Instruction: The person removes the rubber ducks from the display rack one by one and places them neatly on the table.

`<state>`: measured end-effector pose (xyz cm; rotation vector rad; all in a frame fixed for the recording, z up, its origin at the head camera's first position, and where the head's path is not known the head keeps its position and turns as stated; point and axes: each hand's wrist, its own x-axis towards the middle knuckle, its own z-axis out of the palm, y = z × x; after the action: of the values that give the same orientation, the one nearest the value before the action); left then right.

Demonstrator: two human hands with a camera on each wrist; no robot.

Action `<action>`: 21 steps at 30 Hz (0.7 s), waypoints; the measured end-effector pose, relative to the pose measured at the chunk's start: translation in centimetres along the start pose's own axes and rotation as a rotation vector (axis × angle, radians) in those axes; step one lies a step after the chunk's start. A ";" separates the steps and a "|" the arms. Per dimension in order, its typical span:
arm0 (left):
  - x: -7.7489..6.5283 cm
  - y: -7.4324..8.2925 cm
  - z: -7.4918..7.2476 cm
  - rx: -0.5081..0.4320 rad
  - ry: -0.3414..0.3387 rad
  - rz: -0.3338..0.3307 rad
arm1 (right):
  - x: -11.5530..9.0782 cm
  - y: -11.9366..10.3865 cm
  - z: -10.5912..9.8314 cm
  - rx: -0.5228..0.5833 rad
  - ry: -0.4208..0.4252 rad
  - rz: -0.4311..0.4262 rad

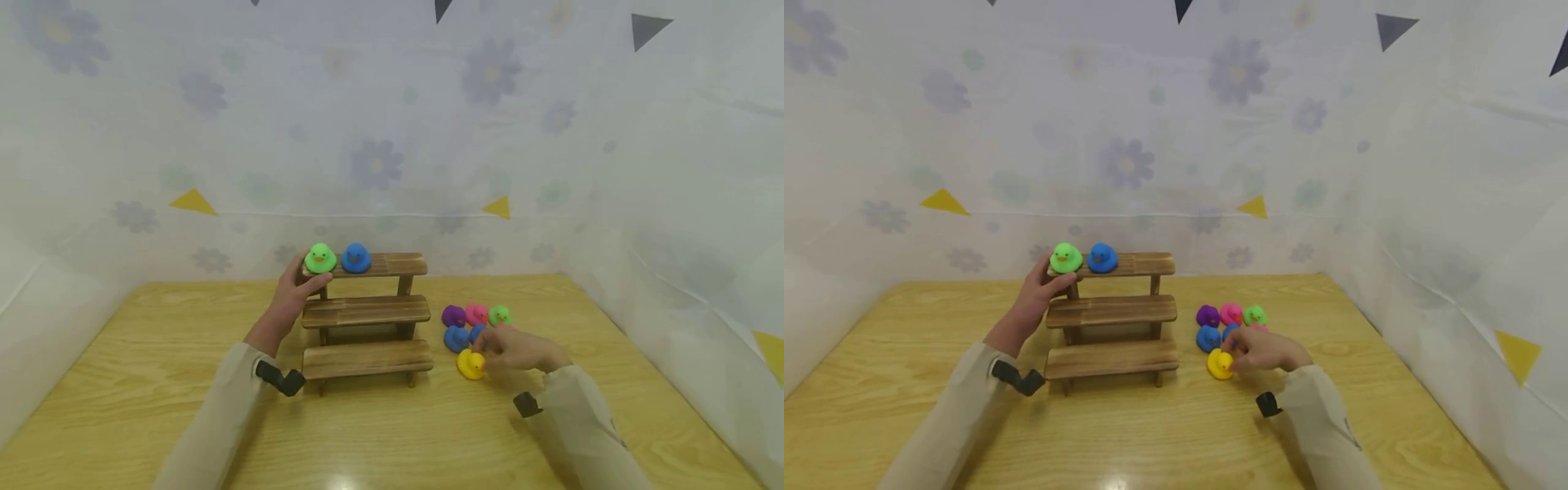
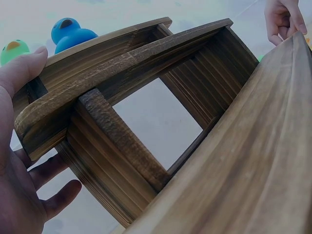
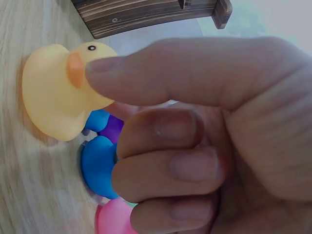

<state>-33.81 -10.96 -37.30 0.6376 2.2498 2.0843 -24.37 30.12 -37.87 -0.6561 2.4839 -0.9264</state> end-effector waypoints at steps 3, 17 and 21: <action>0.0 -0.2 0.0 0.004 0.001 0.003 | -0.1 0.1 0.0 0.015 -0.010 -0.025; 0.0 -0.2 -0.3 -0.004 0.024 0.005 | 0.9 -1.5 -0.2 0.015 0.071 -0.001; 0.2 -0.2 0.0 -0.001 0.019 0.010 | 1.6 -2.1 0.2 0.034 0.125 -0.049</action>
<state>-34.06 -10.94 -37.40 0.6334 2.2597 2.1047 -24.93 27.76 -36.94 -0.6693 2.5651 -1.0563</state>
